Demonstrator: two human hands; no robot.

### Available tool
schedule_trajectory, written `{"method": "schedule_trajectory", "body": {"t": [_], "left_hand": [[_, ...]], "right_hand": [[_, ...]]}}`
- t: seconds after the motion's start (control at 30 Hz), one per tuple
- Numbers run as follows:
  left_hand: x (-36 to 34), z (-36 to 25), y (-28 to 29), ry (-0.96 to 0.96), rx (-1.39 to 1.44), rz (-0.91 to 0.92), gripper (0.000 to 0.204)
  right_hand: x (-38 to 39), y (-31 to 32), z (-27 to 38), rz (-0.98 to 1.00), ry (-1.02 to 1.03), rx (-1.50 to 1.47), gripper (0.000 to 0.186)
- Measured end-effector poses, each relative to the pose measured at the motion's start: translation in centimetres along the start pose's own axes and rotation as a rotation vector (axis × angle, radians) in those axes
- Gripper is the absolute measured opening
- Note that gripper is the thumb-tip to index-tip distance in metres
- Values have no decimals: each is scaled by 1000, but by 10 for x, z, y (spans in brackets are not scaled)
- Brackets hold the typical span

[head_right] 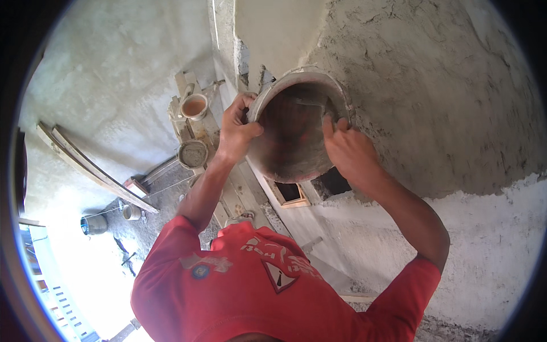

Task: The person applies plaster to a wall using a trowel and then smooths the surface using a long wooden leveling board.

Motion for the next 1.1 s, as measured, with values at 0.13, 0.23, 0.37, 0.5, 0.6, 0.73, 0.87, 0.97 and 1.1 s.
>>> {"method": "schedule_trajectory", "body": {"t": [0.13, 0.23, 0.37, 0.5, 0.6, 0.73, 0.87, 0.97, 1.1], "left_hand": [[1, -1, 4, 17, -14, -67, 30], [5, -3, -7, 6, 35, -64, 30], [9, -4, -13, -37, 5, -114, 27], [12, -3, -14, -113, -113, -168, 27], [17, 0, -17, -133, -129, -174, 28], [23, 3, -18, -145, -188, -122, 31], [26, -14, -31, -223, -252, -81, 30], [27, -26, -37, -313, -263, -44, 29], [31, -32, -31, -366, -199, 22, 31]], "right_hand": [[4, -34, 22, 18, -28, 193, 48], [20, -48, 10, 161, 203, -44, 54], [-3, -21, 12, 7, -16, 47, 46], [1, -48, 30, 71, -10, 113, 46], [10, -60, 34, 219, 147, 17, 44], [6, -14, 24, 147, 65, 33, 25], [-3, -11, 12, 114, -4, 79, 19], [-2, -33, 22, 224, 65, 74, 17], [4, -36, 18, 357, 164, -214, 19]]}}
Point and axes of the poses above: each hand's wrist, its own x-axis away from the middle knuckle, its own y-axis out of the back of the hand, z = x × y, the point moved 6 cm from there along -x, towards the middle knuckle, and after that the axes turned 3 degrees about x, right-handed, at the moved point
